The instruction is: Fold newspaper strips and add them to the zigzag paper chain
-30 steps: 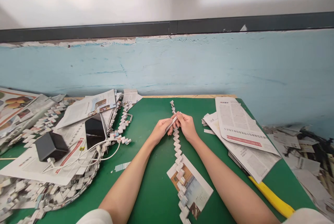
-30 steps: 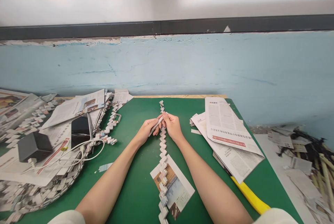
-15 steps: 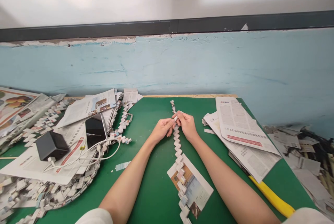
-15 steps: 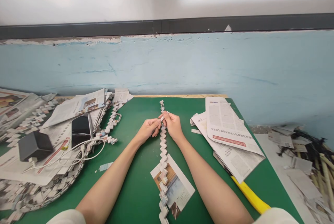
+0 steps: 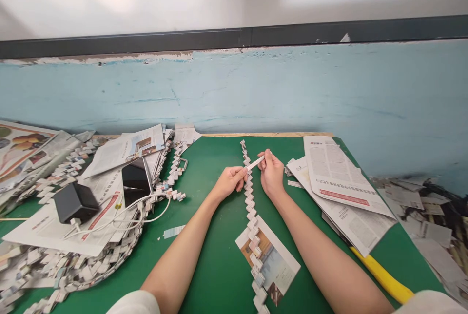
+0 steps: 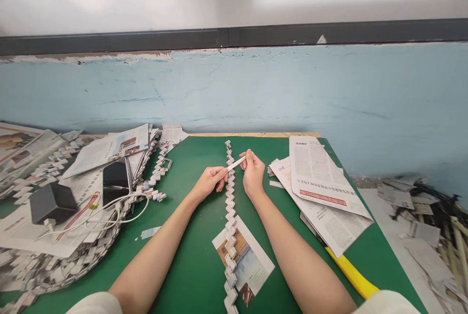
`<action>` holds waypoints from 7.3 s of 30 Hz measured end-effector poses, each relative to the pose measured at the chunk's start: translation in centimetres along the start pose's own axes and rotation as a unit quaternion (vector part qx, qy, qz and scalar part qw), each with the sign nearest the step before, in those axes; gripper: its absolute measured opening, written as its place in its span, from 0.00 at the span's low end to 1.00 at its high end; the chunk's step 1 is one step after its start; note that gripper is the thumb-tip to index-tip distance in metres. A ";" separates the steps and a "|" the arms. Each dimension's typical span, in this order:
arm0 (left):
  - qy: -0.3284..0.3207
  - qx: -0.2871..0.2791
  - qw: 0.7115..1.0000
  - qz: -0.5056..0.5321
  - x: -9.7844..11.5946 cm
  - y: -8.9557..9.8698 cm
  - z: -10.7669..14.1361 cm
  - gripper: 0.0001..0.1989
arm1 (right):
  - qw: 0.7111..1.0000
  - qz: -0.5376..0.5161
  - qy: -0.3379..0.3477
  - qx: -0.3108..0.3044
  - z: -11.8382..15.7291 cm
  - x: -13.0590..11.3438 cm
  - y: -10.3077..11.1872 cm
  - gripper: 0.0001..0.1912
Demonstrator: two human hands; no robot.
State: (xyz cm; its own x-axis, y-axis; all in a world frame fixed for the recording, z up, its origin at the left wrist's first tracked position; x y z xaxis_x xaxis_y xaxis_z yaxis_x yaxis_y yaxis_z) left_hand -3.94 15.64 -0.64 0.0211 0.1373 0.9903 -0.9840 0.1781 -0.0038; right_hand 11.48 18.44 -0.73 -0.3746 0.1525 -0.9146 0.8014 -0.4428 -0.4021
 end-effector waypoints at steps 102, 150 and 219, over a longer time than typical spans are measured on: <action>-0.023 0.077 0.994 0.076 0.3 0.2 -0.1 0.26 | 0.929 0.223 0.171 -0.241 2.1 0.2 -0.8 0.22; -0.050 0.063 0.996 0.030 0.1 -0.1 0.4 0.30 | 0.913 0.251 0.205 -0.249 2.0 0.2 -0.8 0.23; -0.018 0.031 0.998 0.052 0.3 -0.5 0.4 0.28 | 0.978 0.142 0.036 -0.150 1.5 -0.4 -0.7 0.28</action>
State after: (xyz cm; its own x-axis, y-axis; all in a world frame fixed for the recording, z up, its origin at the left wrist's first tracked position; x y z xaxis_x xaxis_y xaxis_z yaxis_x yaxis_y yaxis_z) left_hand -3.49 15.22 -0.32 -0.0865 0.1164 0.9894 -0.9897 0.1039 -0.0987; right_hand 10.38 17.34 -0.02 -0.0913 0.1276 -0.9876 0.9731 -0.1992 -0.1157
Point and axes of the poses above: each hand's wrist, its own z-axis away from the middle knuckle, its own y-axis out of the back of the hand, x = y × z, the point moved 3 cm from there along -z, towards the middle knuckle, and after that the axes turned 13 degrees about x, right-handed, at the moved point
